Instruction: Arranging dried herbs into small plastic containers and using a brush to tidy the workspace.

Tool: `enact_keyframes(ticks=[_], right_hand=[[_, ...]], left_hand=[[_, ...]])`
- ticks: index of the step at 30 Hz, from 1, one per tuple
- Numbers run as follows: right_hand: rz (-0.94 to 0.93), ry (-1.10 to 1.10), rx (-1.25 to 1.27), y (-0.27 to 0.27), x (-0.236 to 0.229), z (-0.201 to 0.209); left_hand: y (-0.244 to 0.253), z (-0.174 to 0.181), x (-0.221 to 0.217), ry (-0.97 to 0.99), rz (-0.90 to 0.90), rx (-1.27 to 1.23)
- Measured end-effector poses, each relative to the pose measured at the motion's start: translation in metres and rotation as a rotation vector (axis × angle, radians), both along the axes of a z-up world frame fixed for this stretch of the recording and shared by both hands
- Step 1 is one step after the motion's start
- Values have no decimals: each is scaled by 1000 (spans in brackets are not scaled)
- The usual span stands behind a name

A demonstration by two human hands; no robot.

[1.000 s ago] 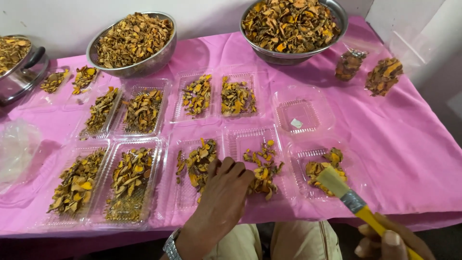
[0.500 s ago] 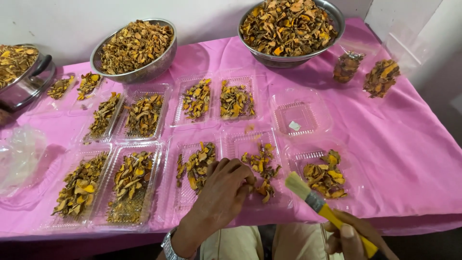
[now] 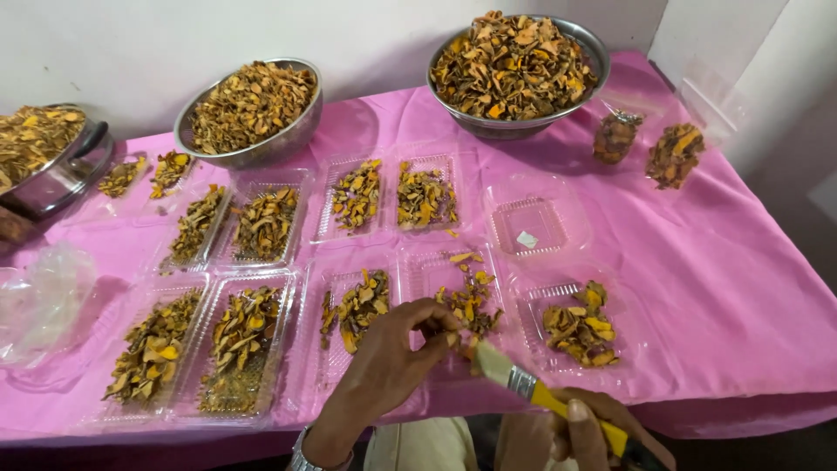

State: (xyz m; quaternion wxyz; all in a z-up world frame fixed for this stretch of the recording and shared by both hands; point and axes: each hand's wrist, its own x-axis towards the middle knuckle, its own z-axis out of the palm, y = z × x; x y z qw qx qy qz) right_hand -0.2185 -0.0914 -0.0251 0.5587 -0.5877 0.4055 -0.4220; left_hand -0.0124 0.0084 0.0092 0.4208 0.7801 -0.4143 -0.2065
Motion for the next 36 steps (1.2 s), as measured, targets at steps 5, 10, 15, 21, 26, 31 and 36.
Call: enact_keyframes(ticks=[5,10,15,21,26,31,36], right_hand=[[104,151,29,-8,11,-15],[968,540,-402,-146,21,-328],[-224,303,-167,-56,46,-236],[400,29,870,-228,38,-271],[593,-133,1327,-282,-126,-293],[-103,110,187,-93,-91,-8],[-50,139,-38,-136,-117,-84]], left_hand=[[-6,6,-5,6,42,71],[-7,-2,-1,-33,125,160],[-15,-3,-2,25,182,119],[-62,14,-26,200,21,51],[-114,20,-66,-84,-149,144],[-99,26,-60,-335,-238,208],[-65,36,14,-663,124,161]])
